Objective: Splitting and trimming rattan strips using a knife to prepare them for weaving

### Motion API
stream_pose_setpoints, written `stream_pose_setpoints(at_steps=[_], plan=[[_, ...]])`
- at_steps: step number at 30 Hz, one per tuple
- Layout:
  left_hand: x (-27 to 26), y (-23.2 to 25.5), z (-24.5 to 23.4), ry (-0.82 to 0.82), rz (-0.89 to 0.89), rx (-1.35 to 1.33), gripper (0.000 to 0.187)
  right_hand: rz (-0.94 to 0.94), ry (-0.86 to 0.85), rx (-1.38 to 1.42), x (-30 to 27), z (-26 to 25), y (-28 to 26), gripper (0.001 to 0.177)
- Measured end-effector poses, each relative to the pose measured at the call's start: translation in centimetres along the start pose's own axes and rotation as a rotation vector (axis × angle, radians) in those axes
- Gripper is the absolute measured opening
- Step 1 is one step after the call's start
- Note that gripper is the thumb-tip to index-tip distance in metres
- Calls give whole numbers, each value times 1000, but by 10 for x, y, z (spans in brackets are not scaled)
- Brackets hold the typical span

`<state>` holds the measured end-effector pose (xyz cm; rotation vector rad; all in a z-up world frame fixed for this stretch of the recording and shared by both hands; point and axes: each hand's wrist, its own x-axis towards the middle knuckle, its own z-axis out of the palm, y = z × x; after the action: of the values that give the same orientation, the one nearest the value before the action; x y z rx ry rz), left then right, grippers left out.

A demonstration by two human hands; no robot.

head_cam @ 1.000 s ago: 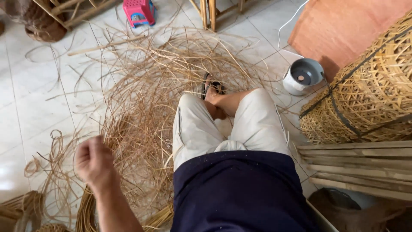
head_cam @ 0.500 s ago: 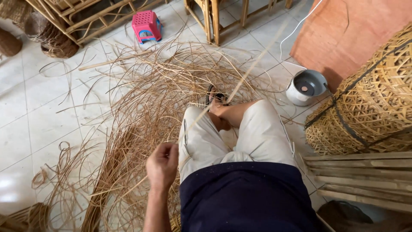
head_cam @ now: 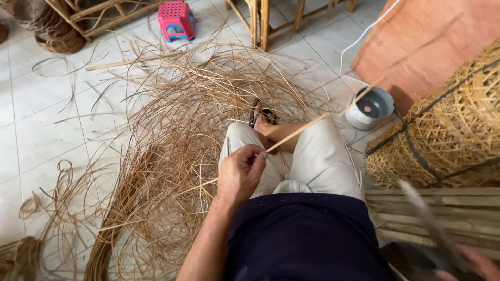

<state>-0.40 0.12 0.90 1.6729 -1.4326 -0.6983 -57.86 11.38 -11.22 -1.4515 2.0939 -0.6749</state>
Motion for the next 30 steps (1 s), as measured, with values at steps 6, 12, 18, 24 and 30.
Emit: stream_pose_setpoints(at_steps=[6,12,18,24,30], plan=[[-12,24,-3,18,101,-36,14,-388,-441,83,6,36,-202,81],[-21,34,-14,65,116,-46,14,-518,-812,251,8,89,-343,64],[-28,38,-25,118,42,-12,16,-469,-1051,645,8,126,-344,57],[-28,47,-19,97,-12,-144,14,-448,-1087,745,7,121,-336,54],[-37,40,0,95,156,-170,10,-414,-1119,779,4,122,-350,57]])
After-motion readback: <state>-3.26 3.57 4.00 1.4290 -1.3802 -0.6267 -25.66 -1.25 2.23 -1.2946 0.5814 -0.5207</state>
